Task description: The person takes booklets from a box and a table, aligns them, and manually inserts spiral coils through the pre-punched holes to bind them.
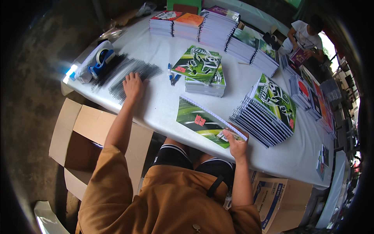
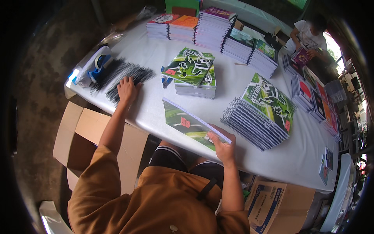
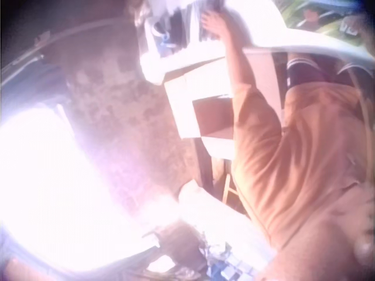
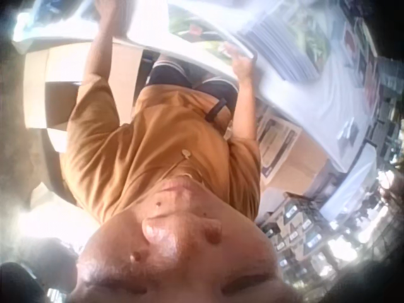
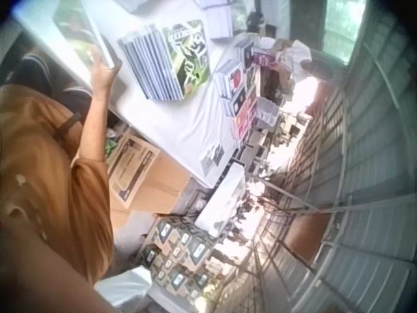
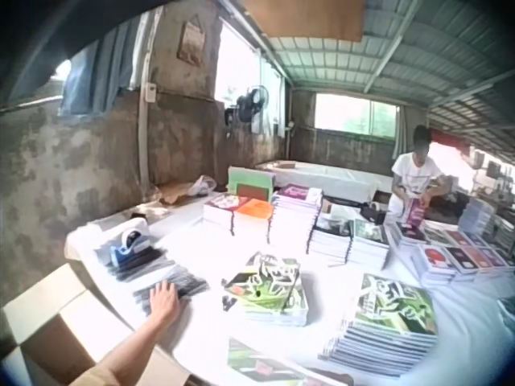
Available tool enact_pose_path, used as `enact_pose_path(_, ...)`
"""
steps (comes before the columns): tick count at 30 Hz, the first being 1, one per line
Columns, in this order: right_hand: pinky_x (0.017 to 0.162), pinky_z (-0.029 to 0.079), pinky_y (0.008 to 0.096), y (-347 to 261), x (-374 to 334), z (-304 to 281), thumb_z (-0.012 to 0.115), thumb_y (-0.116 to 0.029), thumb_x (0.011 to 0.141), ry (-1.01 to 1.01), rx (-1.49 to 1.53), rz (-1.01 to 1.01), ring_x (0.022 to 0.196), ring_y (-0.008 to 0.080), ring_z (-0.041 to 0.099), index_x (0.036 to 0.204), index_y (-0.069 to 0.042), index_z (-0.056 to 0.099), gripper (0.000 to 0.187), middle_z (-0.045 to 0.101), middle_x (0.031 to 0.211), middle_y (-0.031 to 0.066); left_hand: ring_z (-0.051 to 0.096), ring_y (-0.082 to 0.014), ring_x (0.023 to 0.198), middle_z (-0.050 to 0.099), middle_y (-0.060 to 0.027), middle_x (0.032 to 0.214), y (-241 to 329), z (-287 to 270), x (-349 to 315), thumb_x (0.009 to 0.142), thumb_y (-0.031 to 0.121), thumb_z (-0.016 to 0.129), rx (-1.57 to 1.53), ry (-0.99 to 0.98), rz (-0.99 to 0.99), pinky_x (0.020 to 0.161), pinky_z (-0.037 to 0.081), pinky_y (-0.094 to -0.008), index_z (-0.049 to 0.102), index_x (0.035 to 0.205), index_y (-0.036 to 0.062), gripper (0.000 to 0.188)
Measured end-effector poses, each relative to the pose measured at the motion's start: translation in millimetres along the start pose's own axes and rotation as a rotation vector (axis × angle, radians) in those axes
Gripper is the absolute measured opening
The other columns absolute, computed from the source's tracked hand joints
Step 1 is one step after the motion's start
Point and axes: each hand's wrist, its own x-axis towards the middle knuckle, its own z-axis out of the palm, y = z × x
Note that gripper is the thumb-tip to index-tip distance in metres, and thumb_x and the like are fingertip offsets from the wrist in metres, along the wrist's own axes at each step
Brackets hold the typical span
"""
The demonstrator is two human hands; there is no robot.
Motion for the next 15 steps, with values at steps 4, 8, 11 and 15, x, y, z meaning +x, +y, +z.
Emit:
enact_pose_path(4, 0.077, 0.047, 0.0247, -21, 3, 10, 0.062, -0.004, 0.083, 0.055, 0.165, -0.085, 0.084, 0.0125, 0.060, 0.105, 0.005, 0.062, 0.023, 0.066, 0.094, 0.0117, 0.055, -0.0310, 0.092, 0.058, -0.0103, 0.097, -13, 4, 16, 0.082, 0.038, 0.058, -0.157, -0.155, 0.023, 0.075, 0.044, -0.0406, 0.060, 0.103, 0.0101, 0.035)
enact_pose_path(8, 0.077, 0.046, 0.0241, -9, -1, -4, 0.062, -0.004, 0.083, 0.007, -0.024, -0.101, 0.084, 0.0117, 0.060, 0.107, 0.005, 0.060, 0.026, 0.066, 0.095, 0.0109, 0.057, -0.0291, 0.090, 0.061, -0.0080, 0.090, -7, -37, 31, 0.083, 0.041, 0.057, -0.118, -0.137, 0.029, 0.074, 0.045, -0.0398, 0.070, 0.087, 0.0129, 0.031)
enact_pose_path(11, 0.076, 0.047, 0.0234, -8, -3, -1, 0.062, -0.002, 0.081, 0.005, 0.037, -0.060, 0.083, 0.0106, 0.060, 0.107, 0.005, 0.060, 0.027, 0.066, 0.094, 0.0103, 0.060, -0.0257, 0.080, 0.061, -0.0080, 0.084, -7, -52, 37, 0.085, 0.031, 0.056, -0.407, -0.116, -0.005, 0.069, 0.046, -0.0357, 0.068, 0.094, 0.0119, 0.024)
enact_pose_path(15, 0.074, 0.047, 0.0231, -8, -4, -3, 0.064, 0.000, 0.080, 0.029, 0.048, -0.005, 0.081, 0.0098, 0.060, 0.107, 0.005, 0.060, 0.028, 0.066, 0.091, 0.0088, 0.049, -0.0122, 0.068, 0.053, -0.0015, 0.074, 47, -112, 3, 0.091, 0.023, 0.046, -1.342, -0.496, 0.094, 0.068, 0.041, -0.0237, 0.055, 0.104, 0.0012, 0.027)
